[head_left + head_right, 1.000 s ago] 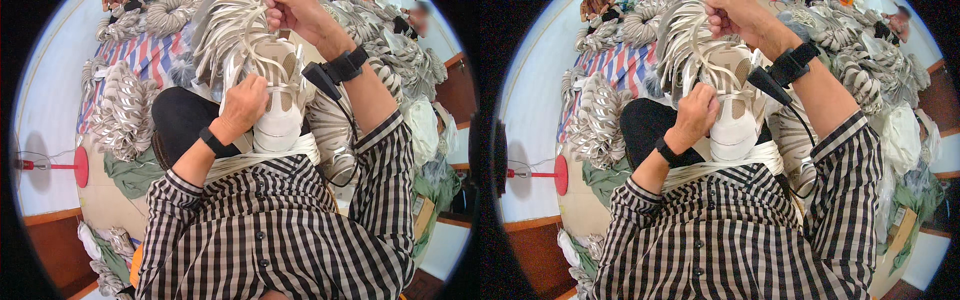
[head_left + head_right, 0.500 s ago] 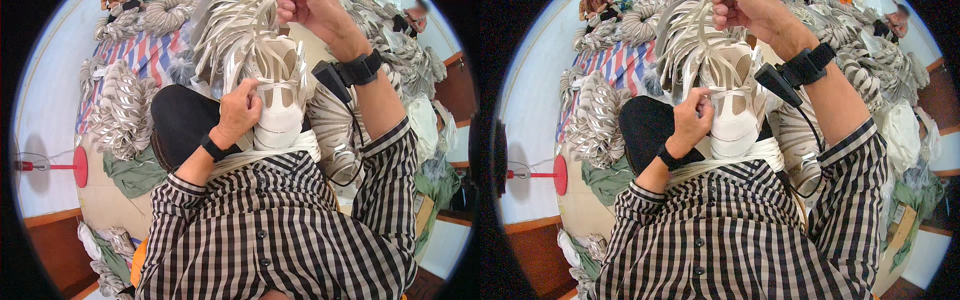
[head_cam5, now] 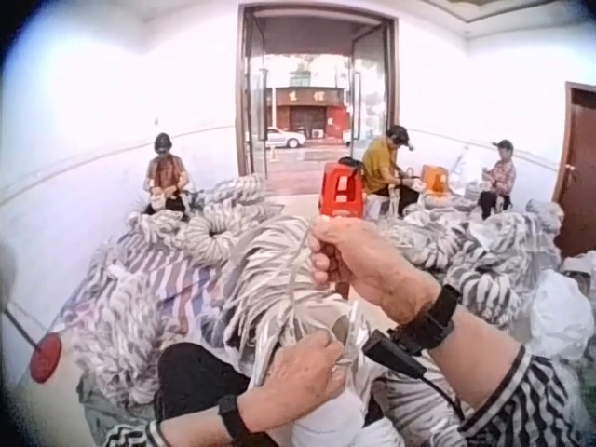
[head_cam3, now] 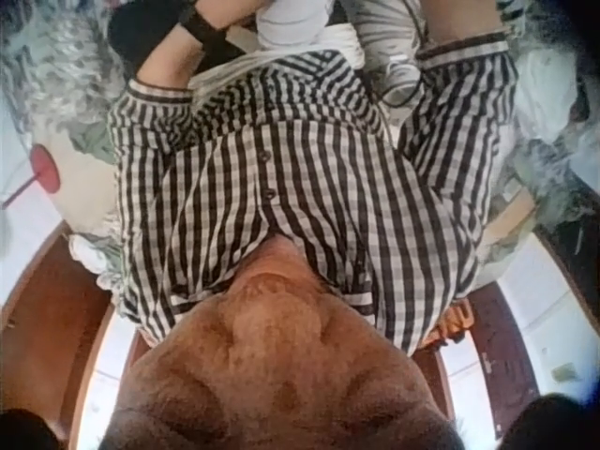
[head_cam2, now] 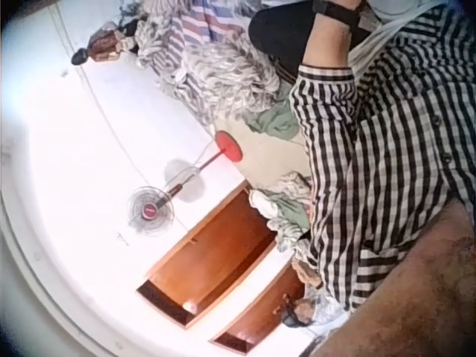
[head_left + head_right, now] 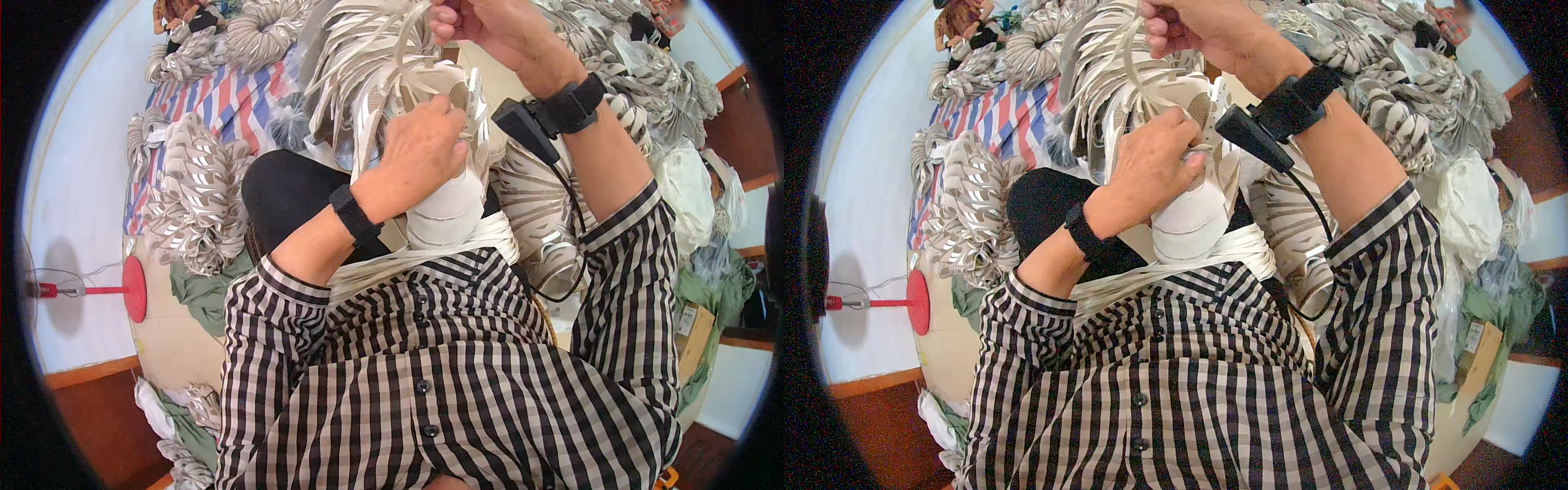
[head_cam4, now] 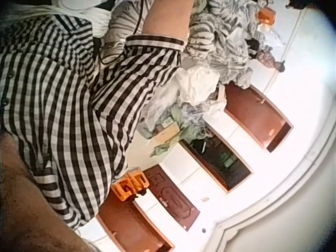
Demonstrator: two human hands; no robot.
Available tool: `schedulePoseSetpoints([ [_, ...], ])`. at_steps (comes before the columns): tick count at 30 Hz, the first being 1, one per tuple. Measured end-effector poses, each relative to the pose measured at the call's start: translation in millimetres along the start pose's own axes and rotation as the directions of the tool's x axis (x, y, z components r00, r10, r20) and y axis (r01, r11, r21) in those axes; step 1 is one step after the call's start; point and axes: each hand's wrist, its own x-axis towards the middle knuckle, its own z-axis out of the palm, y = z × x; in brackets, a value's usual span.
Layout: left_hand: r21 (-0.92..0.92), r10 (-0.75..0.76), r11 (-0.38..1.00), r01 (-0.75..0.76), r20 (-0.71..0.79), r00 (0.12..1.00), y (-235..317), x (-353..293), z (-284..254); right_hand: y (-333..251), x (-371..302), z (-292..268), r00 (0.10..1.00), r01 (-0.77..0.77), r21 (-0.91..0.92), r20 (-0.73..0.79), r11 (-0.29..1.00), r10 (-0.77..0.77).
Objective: The person is threading laces through the eyelets of a shoe upper.
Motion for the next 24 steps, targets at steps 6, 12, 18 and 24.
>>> schedulePoseSetpoints([
  [6,-0.027,0.009,1.0,-0.008,0.042,0.999,-2.3,5.9,7.9,2.7,-4.4,-5.3,1.0,0.021,0.019,-0.009,1.0,-0.021],
  [12,-0.314,-0.038,0.946,0.082,0.143,0.989,-15.1,13.4,-6.2,10.3,-2.7,-12.7,0.999,-0.017,0.013,-0.034,1.0,0.017],
  [18,-0.497,-0.107,0.803,0.327,0.42,0.901,-23.7,14.3,-14.5,12.3,-3.3,-13.1,1.0,-0.012,0.011,0.007,1.0,0.012],
  [24,0.045,0.205,0.977,-0.206,0.034,0.978,-23.5,10.0,-5.2,11.5,-2.8,-6.8,1.0,-0.023,0.001,0.01,1.0,0.023],
])
